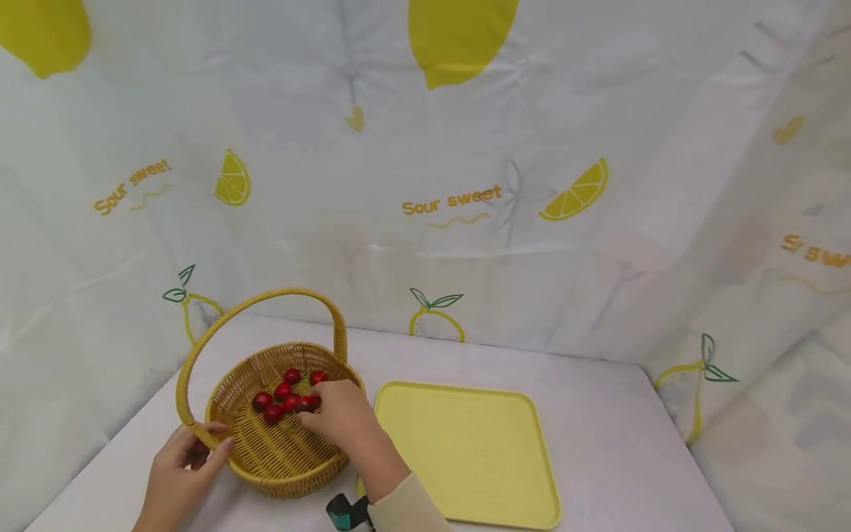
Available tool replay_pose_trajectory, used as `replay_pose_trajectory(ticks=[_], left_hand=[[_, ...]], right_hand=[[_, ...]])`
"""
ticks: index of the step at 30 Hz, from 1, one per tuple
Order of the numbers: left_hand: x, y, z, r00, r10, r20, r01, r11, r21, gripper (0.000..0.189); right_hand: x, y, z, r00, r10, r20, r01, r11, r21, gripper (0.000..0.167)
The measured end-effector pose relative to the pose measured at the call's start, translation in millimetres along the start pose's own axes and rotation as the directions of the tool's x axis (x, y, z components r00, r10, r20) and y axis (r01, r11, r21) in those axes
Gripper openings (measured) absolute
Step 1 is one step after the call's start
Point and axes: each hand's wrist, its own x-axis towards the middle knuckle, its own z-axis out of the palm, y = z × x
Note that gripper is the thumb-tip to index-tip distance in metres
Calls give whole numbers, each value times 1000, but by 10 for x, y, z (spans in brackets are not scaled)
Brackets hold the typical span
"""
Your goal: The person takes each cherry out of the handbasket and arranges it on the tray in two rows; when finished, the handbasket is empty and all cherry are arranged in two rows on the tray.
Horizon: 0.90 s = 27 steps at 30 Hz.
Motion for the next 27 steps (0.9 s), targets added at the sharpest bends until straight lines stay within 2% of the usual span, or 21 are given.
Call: replay_pose_trajectory(ticks=[7,16,23,27], left_hand=[[-7,1,-13,1000,1,-5,-1,1000,-4,29],[-4,35,-14,1000,-1,-5,1,1000,-4,29],[-11,47,-4,1000,-14,-5,14,1000,1,29],[-9,43,-1,1000,-3,-13,3,1000,1,29]], right_hand=[[-211,23,-209,997,-16,-78,22,997,71,31],[-407,98,-434,990,-17,-142,36,991,130,16],[-508,132,-599,984,11,-181,14,991,135,27],[-551,172,-682,980,24,-196,3,991,136,23]])
